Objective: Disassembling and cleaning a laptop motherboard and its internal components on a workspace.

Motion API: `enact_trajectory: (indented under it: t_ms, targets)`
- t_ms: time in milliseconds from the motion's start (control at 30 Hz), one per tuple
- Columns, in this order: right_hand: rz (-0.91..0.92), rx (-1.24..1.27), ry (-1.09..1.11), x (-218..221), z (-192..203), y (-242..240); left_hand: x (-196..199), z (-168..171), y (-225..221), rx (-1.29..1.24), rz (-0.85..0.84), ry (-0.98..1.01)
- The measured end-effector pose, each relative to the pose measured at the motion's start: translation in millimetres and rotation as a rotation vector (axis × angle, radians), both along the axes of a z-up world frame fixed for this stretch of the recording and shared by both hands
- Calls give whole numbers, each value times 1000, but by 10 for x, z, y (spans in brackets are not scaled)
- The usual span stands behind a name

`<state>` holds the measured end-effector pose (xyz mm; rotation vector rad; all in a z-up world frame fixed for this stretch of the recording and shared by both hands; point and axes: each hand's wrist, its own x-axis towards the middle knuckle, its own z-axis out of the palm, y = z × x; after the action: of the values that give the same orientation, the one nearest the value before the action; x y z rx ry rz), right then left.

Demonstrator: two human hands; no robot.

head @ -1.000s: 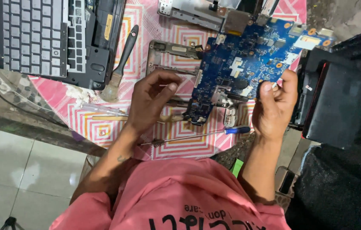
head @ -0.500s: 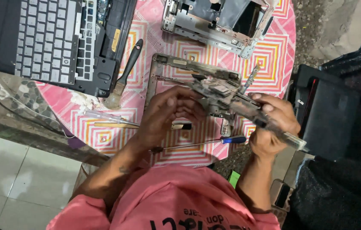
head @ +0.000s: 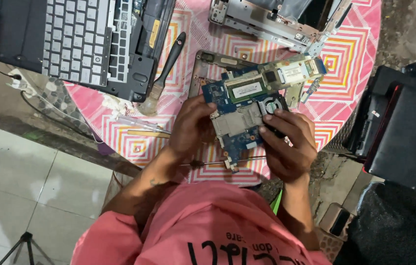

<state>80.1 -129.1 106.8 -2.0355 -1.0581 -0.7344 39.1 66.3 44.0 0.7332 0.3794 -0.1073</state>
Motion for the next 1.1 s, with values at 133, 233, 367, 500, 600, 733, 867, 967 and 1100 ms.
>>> enact_trajectory:
  t_ms: [133,233,367,500,600,733,867,967,1100]
  targets:
    - [-10,-44,97,-70,-112,39,-85,-252,53,467,175,-69]
    - [-3,-37,218,-111,-191,-25,-155,-543,130,790,155,-281]
    - [-63,21,335,-145,-240,-142,-127,-896,155,1027,292,-507]
    - [-19,91,451,-143,-295,-190,-125,-774,74,765,231,-327]
    - [-16,84,530,-158,-381,-298,-88,-556,-13,566,148,-207]
    - [-76,-17,546,-203,-293,-358,-71,-637,-130,500,105,-184]
    - [-134,-85,528,-250,-95,-394,-26,-458,-150,217,75,-66]
    - [-114,-38,502,-250,-170,-442,5,-277,-198,134,84,-44]
    - [-35,7,604,-249,-157,-475,70,-434,-187,70,109,10]
